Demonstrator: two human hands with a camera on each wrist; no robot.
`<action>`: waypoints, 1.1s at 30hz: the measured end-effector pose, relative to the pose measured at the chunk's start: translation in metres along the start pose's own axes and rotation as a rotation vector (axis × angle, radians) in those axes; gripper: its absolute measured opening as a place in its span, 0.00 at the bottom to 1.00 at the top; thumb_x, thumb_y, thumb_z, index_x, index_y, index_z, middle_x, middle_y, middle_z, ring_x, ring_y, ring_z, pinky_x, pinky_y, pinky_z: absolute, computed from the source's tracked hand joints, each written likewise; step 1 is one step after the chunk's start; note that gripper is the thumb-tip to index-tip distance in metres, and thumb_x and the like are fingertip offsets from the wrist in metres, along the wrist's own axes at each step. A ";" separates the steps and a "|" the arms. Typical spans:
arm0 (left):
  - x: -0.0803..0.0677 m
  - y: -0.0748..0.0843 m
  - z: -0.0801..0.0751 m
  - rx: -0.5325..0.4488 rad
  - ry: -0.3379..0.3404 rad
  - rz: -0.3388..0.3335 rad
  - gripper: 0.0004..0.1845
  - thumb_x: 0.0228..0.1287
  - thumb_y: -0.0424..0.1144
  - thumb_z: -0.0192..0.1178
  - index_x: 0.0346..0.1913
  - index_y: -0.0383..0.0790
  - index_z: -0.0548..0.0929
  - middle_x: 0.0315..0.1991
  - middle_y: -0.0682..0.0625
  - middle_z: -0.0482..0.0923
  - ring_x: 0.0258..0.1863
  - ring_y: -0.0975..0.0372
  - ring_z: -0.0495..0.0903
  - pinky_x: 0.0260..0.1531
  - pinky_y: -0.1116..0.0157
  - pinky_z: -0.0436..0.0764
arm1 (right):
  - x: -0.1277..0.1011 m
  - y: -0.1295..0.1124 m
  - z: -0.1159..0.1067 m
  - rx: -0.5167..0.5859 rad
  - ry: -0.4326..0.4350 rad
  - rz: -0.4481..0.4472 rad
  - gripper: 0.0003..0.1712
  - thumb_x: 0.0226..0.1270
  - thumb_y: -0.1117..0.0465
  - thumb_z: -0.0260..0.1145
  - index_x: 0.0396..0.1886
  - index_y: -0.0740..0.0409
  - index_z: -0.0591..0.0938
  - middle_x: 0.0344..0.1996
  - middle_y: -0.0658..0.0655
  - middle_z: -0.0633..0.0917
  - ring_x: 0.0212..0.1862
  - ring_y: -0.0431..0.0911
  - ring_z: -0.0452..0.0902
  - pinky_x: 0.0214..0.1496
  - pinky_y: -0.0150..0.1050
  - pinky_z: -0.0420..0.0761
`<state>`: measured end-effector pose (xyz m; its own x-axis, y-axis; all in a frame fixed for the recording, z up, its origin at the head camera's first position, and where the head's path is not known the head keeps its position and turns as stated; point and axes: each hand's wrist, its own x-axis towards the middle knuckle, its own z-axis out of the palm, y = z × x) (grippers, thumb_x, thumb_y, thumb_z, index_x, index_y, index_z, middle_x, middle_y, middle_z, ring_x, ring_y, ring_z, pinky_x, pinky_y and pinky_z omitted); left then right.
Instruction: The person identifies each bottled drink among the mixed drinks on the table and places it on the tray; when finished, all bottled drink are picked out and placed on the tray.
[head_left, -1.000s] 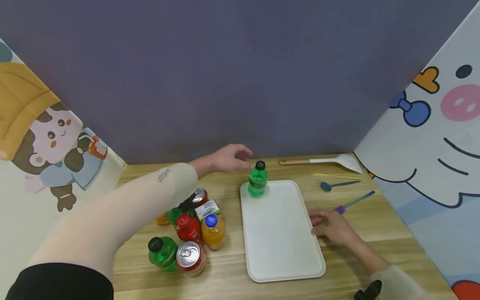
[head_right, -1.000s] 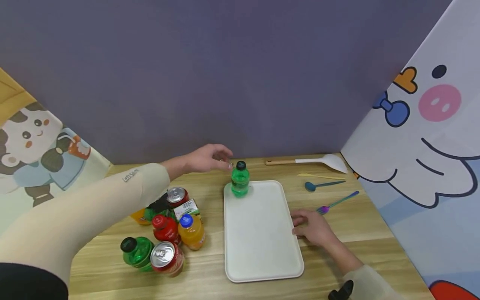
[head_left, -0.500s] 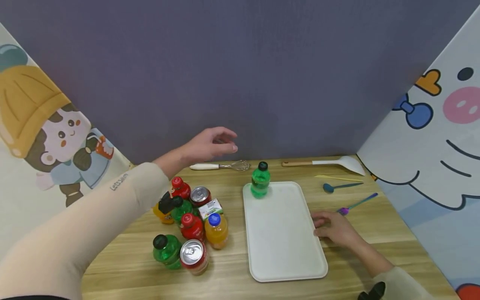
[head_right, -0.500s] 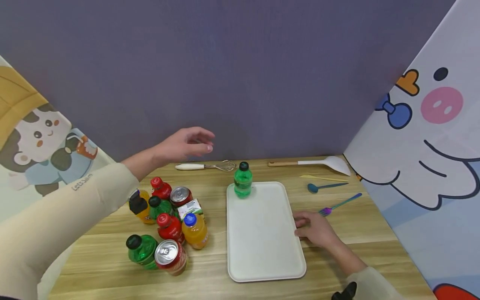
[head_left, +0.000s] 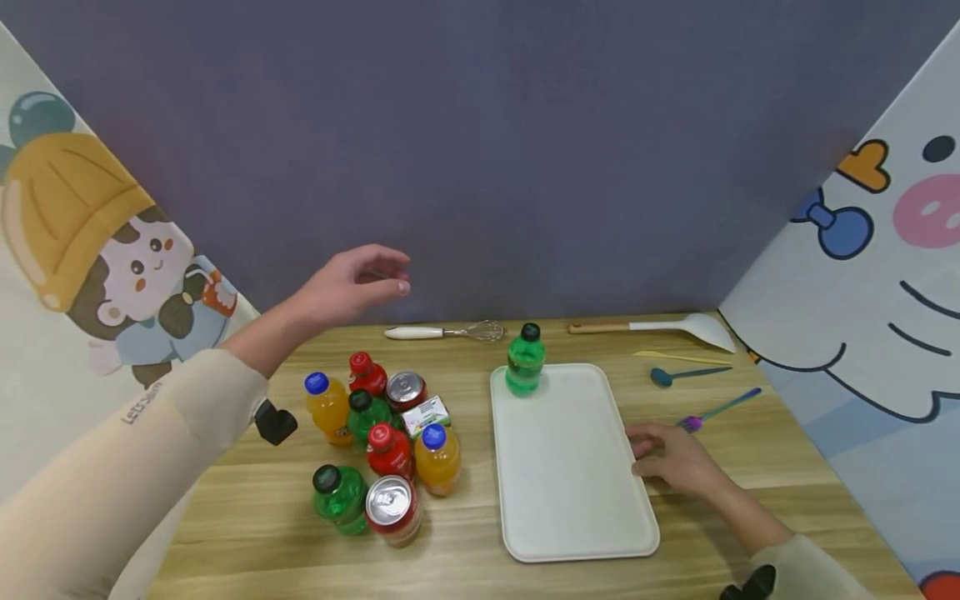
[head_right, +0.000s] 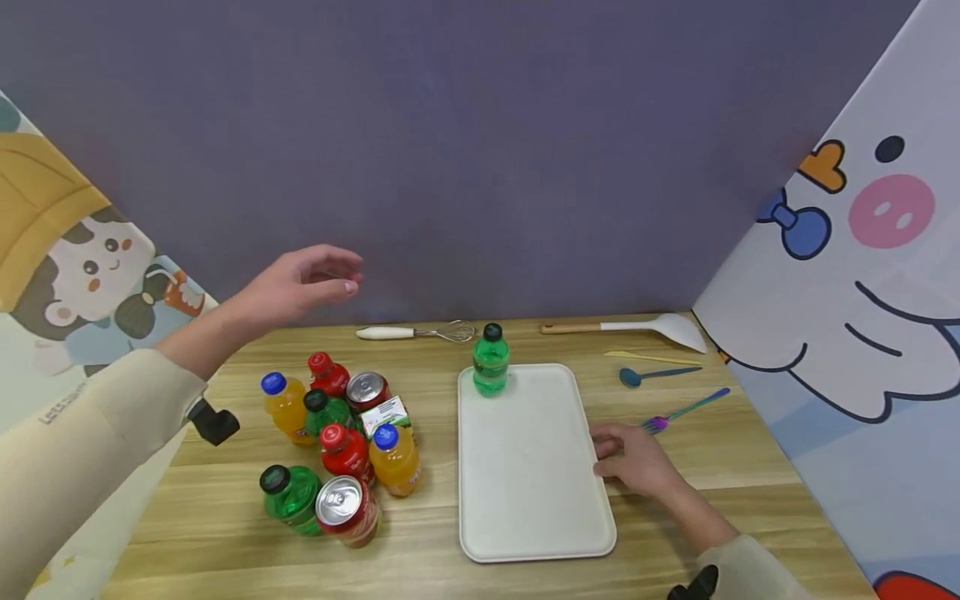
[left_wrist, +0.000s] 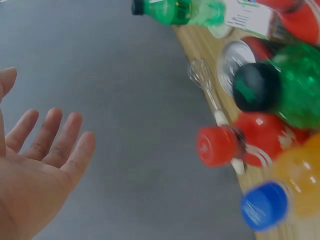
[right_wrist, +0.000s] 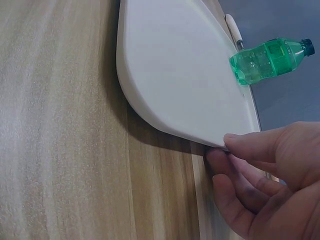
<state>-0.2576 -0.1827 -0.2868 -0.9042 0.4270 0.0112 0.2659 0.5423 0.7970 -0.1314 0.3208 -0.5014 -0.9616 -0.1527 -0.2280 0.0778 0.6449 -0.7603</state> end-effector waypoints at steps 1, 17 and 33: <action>-0.004 -0.003 -0.002 0.010 0.006 -0.001 0.27 0.72 0.54 0.63 0.70 0.52 0.74 0.62 0.49 0.78 0.61 0.55 0.79 0.64 0.47 0.76 | 0.000 0.000 0.000 0.003 0.001 0.002 0.33 0.55 0.68 0.77 0.63 0.67 0.80 0.39 0.59 0.87 0.32 0.45 0.81 0.27 0.41 0.84; -0.073 -0.070 -0.022 0.102 0.035 -0.123 0.29 0.75 0.54 0.60 0.70 0.41 0.72 0.64 0.41 0.77 0.63 0.48 0.78 0.63 0.43 0.78 | 0.001 0.006 0.001 -0.001 0.013 0.007 0.34 0.56 0.66 0.78 0.64 0.66 0.79 0.41 0.59 0.88 0.35 0.45 0.82 0.28 0.39 0.83; -0.113 -0.139 -0.005 -0.050 -0.076 -0.190 0.36 0.73 0.47 0.63 0.75 0.34 0.63 0.71 0.33 0.68 0.67 0.38 0.72 0.60 0.46 0.81 | 0.002 0.006 0.001 0.011 0.006 0.015 0.35 0.55 0.67 0.77 0.64 0.68 0.78 0.40 0.60 0.88 0.34 0.46 0.85 0.29 0.38 0.83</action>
<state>-0.1937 -0.3102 -0.3952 -0.9082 0.3747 -0.1863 0.0741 0.5822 0.8097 -0.1322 0.3233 -0.5067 -0.9619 -0.1389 -0.2355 0.0946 0.6391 -0.7633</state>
